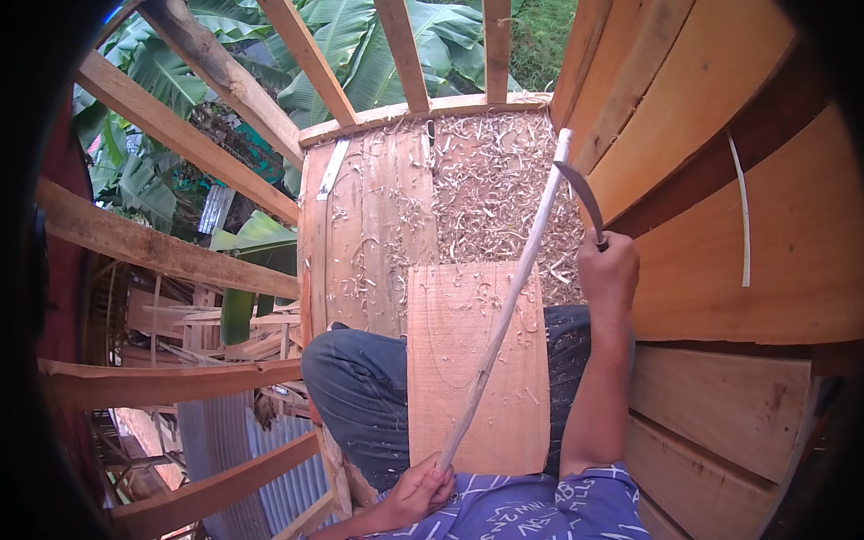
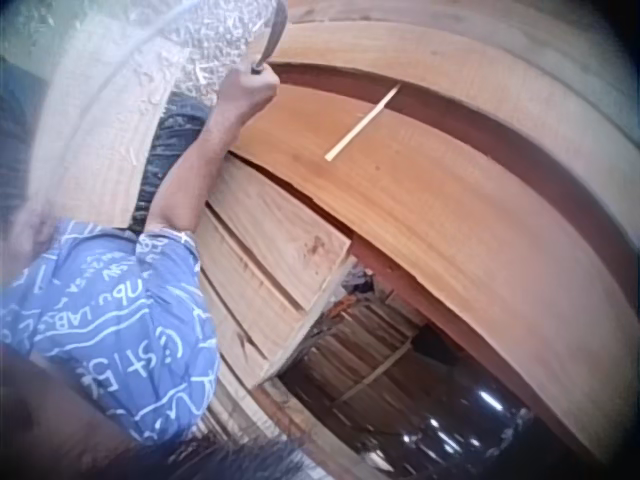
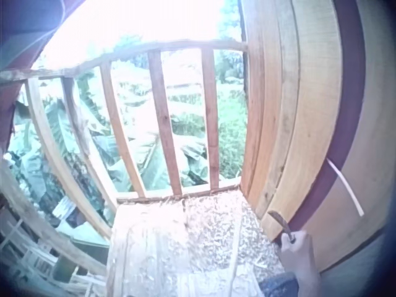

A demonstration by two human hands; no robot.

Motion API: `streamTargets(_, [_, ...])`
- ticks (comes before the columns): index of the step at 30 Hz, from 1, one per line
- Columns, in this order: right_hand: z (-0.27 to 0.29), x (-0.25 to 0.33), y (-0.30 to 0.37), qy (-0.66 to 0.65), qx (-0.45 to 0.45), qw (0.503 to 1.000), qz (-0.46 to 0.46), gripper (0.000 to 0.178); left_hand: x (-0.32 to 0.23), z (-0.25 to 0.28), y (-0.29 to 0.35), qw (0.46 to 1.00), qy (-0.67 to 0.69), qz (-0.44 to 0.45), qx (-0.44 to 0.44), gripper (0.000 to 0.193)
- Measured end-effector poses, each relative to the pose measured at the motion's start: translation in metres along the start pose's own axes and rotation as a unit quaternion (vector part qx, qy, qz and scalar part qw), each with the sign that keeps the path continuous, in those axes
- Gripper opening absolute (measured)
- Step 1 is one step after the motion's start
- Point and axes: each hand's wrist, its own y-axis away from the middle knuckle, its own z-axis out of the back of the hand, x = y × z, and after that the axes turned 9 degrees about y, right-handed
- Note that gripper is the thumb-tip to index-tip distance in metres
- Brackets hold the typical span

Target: The person sits cross-legged on a wooden platform and uses a curved knife to shave a long, thin wooden stick. They hold the stick with their left hand and repeatedly scrape the blade along its length to remove bark and smooth the surface, creating wood shavings.

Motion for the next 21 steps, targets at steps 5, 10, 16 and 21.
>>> streamTargets(5, [0.022,0.001,0.031,0.025,0.120,0.986,0.115,0.023,-0.023,0.024,0.000,0.991,0.075,-0.042,-0.106,0.027])
streamTargets(10, [0.012,0.001,0.097,0.051,0.219,0.951,0.211,0.020,-0.039,0.018,-0.023,0.993,0.051,-0.046,-0.101,0.025])
streamTargets(16, [0.008,0.012,0.113,0.051,0.194,0.929,0.310,0.014,-0.029,0.009,-0.022,0.997,0.017,-0.041,-0.060,0.020])
streamTargets(21, [-0.001,0.013,0.080,0.044,0.116,0.959,0.255,0.016,-0.015,0.003,-0.014,0.983,-0.139,-0.035,-0.111,0.021])
